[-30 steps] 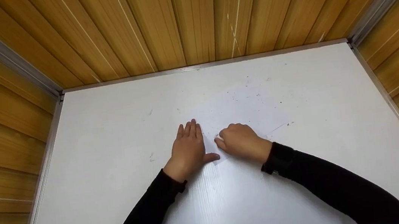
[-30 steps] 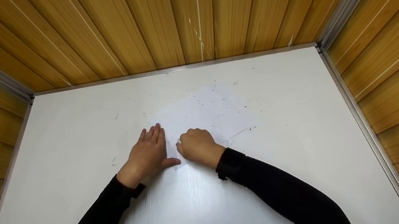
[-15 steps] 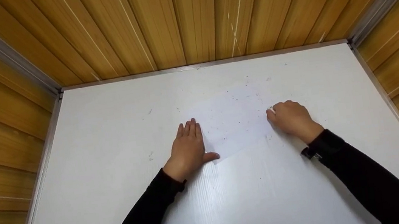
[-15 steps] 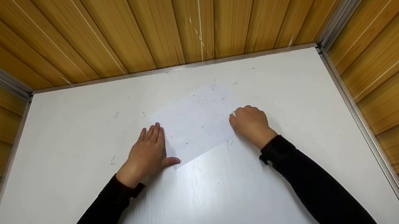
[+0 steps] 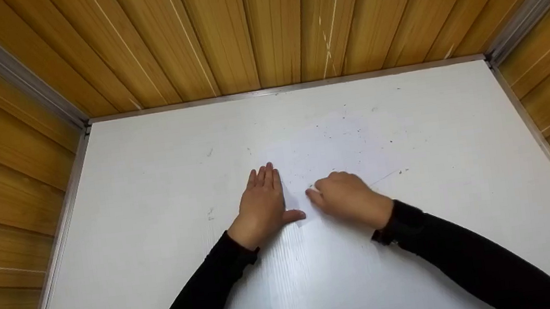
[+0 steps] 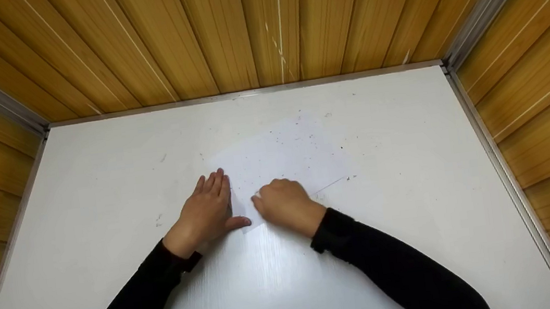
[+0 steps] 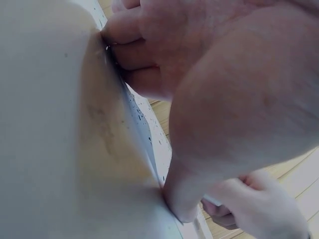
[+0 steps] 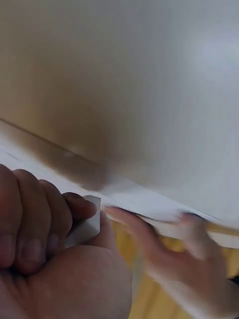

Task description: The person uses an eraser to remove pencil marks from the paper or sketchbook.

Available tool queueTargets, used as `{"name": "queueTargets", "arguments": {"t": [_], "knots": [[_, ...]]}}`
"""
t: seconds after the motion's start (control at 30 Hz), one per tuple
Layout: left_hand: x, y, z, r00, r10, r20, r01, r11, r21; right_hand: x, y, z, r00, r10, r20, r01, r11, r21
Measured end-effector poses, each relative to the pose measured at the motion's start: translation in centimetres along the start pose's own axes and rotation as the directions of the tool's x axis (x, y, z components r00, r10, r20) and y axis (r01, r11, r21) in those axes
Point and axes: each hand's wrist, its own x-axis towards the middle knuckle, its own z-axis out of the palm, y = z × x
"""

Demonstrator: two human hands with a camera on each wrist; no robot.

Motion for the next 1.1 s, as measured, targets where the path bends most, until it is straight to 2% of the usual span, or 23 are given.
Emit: {"name": "queueTargets", "arguments": {"t": [0.07, 0.13, 0.27, 0.33, 0.43, 0.6, 0.7, 0.77, 0.93, 1.1], "knots": [[-0.1, 0.0, 0.1, 1.0, 0.008, -0.029, -0.008, 1.0, -0.001, 0.4, -1.7, 0.7, 0.998, -0.06, 0.015, 0.06, 0.998, -0.002], [-0.1, 0.1, 0.1, 0.999, 0.019, -0.042, -0.019, 1.0, -0.005, 0.6, -2.5, 1.2, 0.997, -0.076, 0.018, 0.076, 0.997, -0.004], [0.1, 0.2, 0.2, 0.999, 0.014, -0.029, -0.015, 1.0, -0.011, 0.6, -1.5, 1.4, 0.999, -0.037, -0.011, 0.037, 0.999, -0.008], [0.1, 0.2, 0.2, 1.0, 0.004, -0.01, -0.004, 1.0, -0.016, 0.4, 0.0, 0.9, 1.0, -0.001, -0.027, 0.001, 1.0, -0.003], [0.1, 0.2, 0.2, 1.0, -0.002, 0.001, 0.002, 1.0, -0.013, -0.1, 3.5, -0.4, 0.996, 0.073, -0.045, -0.072, 0.997, 0.017], [0.1, 0.1, 0.3, 1.0, -0.003, 0.004, 0.003, 1.0, 0.004, -0.9, 9.8, -3.3, 0.974, 0.221, -0.055, -0.218, 0.975, 0.052], [0.1, 0.1, 0.2, 1.0, 0.003, 0.004, -0.003, 1.0, 0.006, -1.6, 12.3, -4.6, 0.96, 0.274, -0.063, -0.271, 0.961, 0.055], [0.1, 0.1, 0.2, 1.0, 0.005, 0.005, -0.005, 1.0, 0.003, -1.8, 13.3, -5.1, 0.954, 0.293, -0.066, -0.29, 0.956, 0.054], [0.0, 0.0, 0.1, 1.0, 0.008, -0.001, -0.008, 1.0, -0.01, -1.6, 13.1, -5.3, 0.953, 0.297, -0.067, -0.296, 0.955, 0.019], [0.1, 0.0, 0.1, 1.0, 0.009, 0.001, -0.009, 1.0, -0.002, -1.5, 9.7, -4.4, 0.963, 0.259, -0.069, -0.256, 0.966, 0.046]]}}
